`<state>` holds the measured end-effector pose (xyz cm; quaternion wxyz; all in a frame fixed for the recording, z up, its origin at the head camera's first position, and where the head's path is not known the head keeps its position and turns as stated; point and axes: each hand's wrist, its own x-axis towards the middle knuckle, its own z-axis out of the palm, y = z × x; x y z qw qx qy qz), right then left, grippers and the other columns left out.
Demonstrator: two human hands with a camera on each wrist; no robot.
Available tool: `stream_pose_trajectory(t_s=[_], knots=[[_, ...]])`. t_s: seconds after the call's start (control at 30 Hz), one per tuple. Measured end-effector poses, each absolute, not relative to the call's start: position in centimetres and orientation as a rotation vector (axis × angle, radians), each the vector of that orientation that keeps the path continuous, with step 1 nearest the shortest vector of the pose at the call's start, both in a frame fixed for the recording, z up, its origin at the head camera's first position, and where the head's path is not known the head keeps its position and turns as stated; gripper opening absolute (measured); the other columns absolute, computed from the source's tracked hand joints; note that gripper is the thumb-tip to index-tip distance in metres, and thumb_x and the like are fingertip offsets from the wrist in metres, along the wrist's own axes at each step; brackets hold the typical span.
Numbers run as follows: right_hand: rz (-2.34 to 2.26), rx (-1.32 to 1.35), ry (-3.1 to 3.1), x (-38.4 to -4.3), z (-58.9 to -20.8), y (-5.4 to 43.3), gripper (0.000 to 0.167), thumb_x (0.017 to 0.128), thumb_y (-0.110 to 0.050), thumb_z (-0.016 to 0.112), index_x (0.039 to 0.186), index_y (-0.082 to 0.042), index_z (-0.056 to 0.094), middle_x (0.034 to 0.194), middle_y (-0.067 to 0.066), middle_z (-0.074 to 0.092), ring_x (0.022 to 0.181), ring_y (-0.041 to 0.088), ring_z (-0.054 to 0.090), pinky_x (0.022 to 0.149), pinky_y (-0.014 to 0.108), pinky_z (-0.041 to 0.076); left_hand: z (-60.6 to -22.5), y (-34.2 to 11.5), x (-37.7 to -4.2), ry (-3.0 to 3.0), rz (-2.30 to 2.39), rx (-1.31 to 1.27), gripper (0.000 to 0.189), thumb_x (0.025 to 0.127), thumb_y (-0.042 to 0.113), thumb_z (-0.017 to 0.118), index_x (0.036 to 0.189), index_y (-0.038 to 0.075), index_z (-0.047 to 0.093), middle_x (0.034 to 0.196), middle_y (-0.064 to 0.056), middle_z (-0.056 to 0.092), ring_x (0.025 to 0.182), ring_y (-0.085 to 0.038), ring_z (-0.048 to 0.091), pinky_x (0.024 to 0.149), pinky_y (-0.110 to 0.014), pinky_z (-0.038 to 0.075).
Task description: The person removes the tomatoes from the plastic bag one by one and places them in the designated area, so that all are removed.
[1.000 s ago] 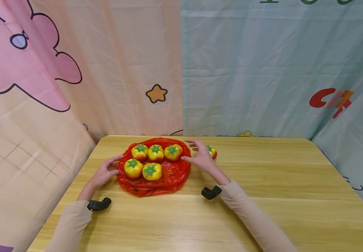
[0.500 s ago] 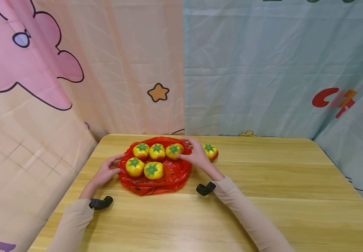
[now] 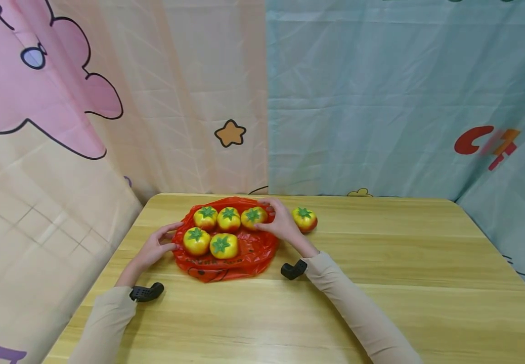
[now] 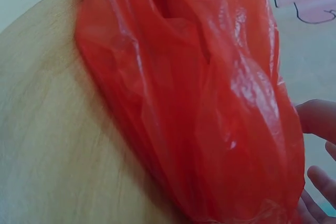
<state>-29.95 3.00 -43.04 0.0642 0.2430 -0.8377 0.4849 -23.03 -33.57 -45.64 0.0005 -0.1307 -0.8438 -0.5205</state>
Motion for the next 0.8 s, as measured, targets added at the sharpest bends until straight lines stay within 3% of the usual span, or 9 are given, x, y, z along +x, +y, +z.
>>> stream_pose_trajectory(t_s=[0.3,0.57,0.8], knots=[[1.482,0.693,-2.573,-30.2,-43.8,2.8,0.061,0.073,-0.013,0.083,0.127,-0.007,0.056,0.129,0.012,0.055,0.113,0.028,0.055,0.097,0.041,0.048,-45.4,-33.8,-23.0,-2.69,-1.641,-0.392,0.058,0.089,-0.002,0.056,0.143,-0.006,0.036,0.143,-0.032,0.037,0.101,0.005,0.05,0.08,-0.015,0.049],[1.414,0.716,-2.577,-30.3,-44.3,2.7,0.061,0.071,-0.014,0.084,0.126,-0.007,0.057,0.126,0.014,0.056,0.108,0.029,0.055,0.092,0.042,0.049,-45.5,-33.5,-22.8,-2.664,-1.647,-0.409,0.057,0.088,-0.003,0.056,0.141,-0.01,0.036,0.141,-0.034,0.036,0.099,0.009,0.051,0.079,-0.014,0.049],[1.364,0.692,-2.612,-30.2,-44.6,2.5,0.06,0.071,-0.013,0.085,0.124,-0.009,0.059,0.124,0.013,0.056,0.115,0.029,0.051,0.1,0.044,0.044,-45.5,-33.6,-22.9,-2.654,-1.656,-0.418,0.058,0.087,-0.004,0.055,0.141,-0.009,0.036,0.142,-0.033,0.035,0.099,0.008,0.051,0.079,-0.014,0.049]])
